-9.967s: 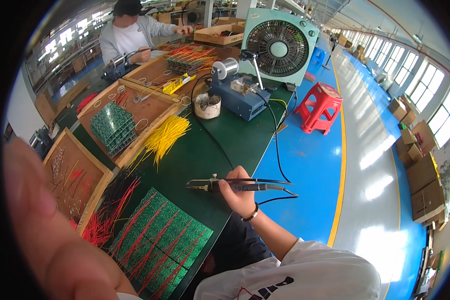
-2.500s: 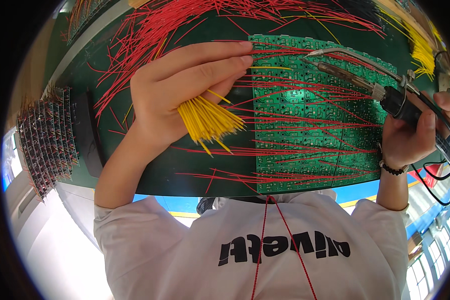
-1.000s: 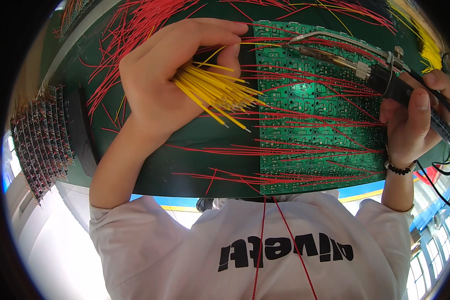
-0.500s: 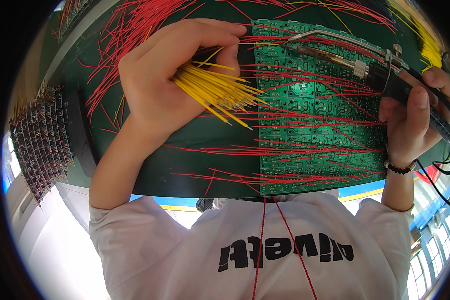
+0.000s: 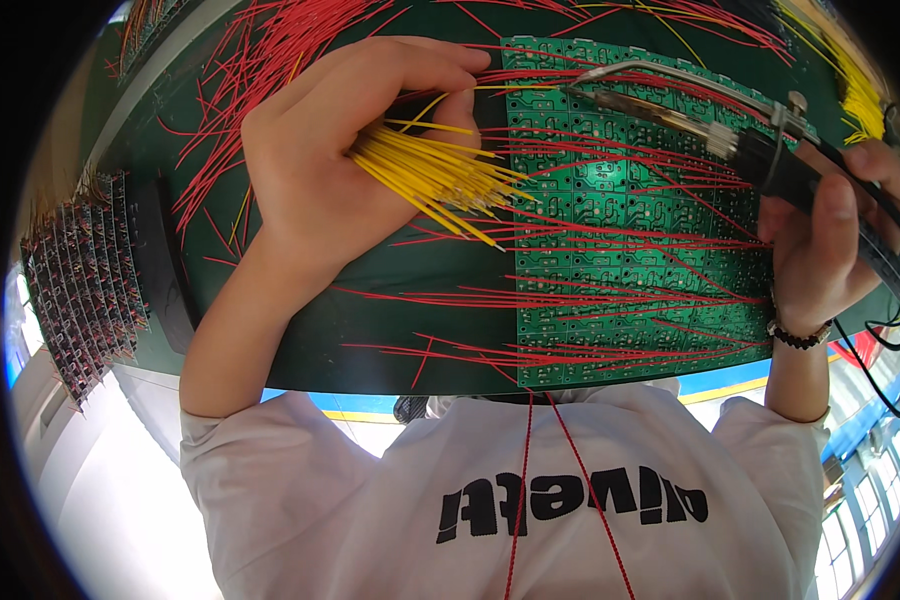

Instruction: The person picks up a bundle of wires and solders them one by one onto a circuit board using a soldering tool.

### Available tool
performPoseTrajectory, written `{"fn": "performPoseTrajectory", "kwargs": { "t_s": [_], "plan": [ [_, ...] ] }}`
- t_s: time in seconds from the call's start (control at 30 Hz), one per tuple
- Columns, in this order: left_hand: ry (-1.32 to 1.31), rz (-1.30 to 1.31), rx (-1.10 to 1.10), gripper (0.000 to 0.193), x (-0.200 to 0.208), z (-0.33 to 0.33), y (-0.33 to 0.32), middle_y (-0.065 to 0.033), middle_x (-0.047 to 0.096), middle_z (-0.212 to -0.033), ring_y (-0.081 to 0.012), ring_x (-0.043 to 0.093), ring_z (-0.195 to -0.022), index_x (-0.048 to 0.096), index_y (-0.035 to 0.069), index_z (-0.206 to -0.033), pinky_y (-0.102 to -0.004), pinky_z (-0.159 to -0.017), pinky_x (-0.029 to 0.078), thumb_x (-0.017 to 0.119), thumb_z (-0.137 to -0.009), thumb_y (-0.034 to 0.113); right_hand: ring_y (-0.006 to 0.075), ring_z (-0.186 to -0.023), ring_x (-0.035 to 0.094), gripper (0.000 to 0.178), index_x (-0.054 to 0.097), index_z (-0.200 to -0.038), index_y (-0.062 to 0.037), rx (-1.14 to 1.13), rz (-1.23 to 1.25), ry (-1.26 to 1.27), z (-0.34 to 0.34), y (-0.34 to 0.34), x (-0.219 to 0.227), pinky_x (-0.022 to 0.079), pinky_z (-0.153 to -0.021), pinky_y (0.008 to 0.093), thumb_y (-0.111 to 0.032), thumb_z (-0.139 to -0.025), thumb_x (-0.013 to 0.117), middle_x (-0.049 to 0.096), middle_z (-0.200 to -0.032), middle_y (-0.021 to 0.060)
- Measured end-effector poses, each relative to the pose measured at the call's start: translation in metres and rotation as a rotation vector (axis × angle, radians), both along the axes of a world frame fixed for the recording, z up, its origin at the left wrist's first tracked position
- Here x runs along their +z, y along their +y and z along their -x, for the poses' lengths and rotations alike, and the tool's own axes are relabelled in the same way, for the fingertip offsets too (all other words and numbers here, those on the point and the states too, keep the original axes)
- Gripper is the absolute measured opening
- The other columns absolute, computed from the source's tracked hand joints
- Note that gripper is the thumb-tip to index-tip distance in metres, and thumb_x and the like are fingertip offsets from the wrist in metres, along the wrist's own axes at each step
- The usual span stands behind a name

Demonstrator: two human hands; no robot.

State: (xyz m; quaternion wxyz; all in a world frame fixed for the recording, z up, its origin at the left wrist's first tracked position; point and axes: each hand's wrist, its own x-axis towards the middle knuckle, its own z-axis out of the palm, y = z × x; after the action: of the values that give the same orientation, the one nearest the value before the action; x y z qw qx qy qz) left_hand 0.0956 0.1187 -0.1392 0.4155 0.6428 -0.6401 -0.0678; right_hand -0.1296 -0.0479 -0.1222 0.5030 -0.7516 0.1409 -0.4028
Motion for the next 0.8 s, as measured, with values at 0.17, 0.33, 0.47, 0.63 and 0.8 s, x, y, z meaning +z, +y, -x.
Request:
{"fn": "performPoseTrajectory", "kwargs": {
  "t_s": [0.17,0.33,0.47,0.63,0.8],
  "plan": [
    [-0.007,-0.003,0.013,0.015,0.0008,0.0015,0.0003,-0.0127,0.065,-0.093,-0.0056,0.057,-0.069,0.059,-0.003,-0.087,-0.0145,-0.055,0.042,0.059,-0.075,-0.011,0.0124,-0.04,0.051,0.031,0.041,-0.104,0.0023,0.066,0.023,-0.189,-0.004,-0.0014,-0.0008,0.041,-0.037,0.0201,-0.011,-0.082,0.059,0.061,-0.068,0.0207],
    [-0.029,0.021,0.042,0.014,0.0014,0.0025,0.0001,-0.0093,0.066,-0.091,0.0006,0.043,-0.052,0.06,-0.001,-0.085,-0.0134,-0.046,0.031,0.061,-0.073,-0.009,0.0106,-0.04,0.049,0.031,0.041,-0.104,0.0025,0.002,0.1,-0.112,-0.0028,-0.0004,-0.0013,0.04,-0.038,0.0202,-0.011,-0.082,0.059,0.059,-0.064,0.0166],
    [-0.045,0.023,0.036,0.015,0.0017,0.003,-0.0007,-0.0089,0.066,-0.091,0.0004,0.042,-0.051,0.06,0.0,-0.084,-0.0138,-0.045,0.03,0.061,-0.072,-0.009,0.0092,-0.04,0.048,0.03,0.041,-0.104,0.0021,0.057,0.057,-0.094,-0.0012,0.0008,0.001,0.04,-0.039,0.0196,-0.009,-0.082,0.059,0.056,-0.059,0.0113],
    [-0.031,0.037,0.039,0.016,0.0043,0.0046,-0.0025,-0.009,0.066,-0.091,-0.0008,0.047,-0.056,0.061,0.0,-0.085,-0.0141,-0.045,0.03,0.062,-0.072,-0.008,0.013,-0.036,0.044,0.028,0.037,-0.107,-0.0006,0.039,0.149,0.009,0.0011,0.0003,0.0045,0.034,-0.034,0.0215,-0.015,-0.087,0.05,0.057,-0.063,0.0187],
    [-0.073,0.059,0.009,0.018,0.0062,0.004,-0.006,-0.0113,0.066,-0.091,-0.0122,0.061,-0.074,0.063,-0.001,-0.088,-0.0193,-0.058,0.044,0.067,-0.07,-0.006,0.0114,-0.035,0.042,0.026,0.037,-0.105,-0.0007,0.026,0.16,0.015,0.0031,0.0009,0.0035,0.032,-0.033,0.0207,-0.015,-0.087,0.05,0.054,-0.057,0.0151]
  ]
}}
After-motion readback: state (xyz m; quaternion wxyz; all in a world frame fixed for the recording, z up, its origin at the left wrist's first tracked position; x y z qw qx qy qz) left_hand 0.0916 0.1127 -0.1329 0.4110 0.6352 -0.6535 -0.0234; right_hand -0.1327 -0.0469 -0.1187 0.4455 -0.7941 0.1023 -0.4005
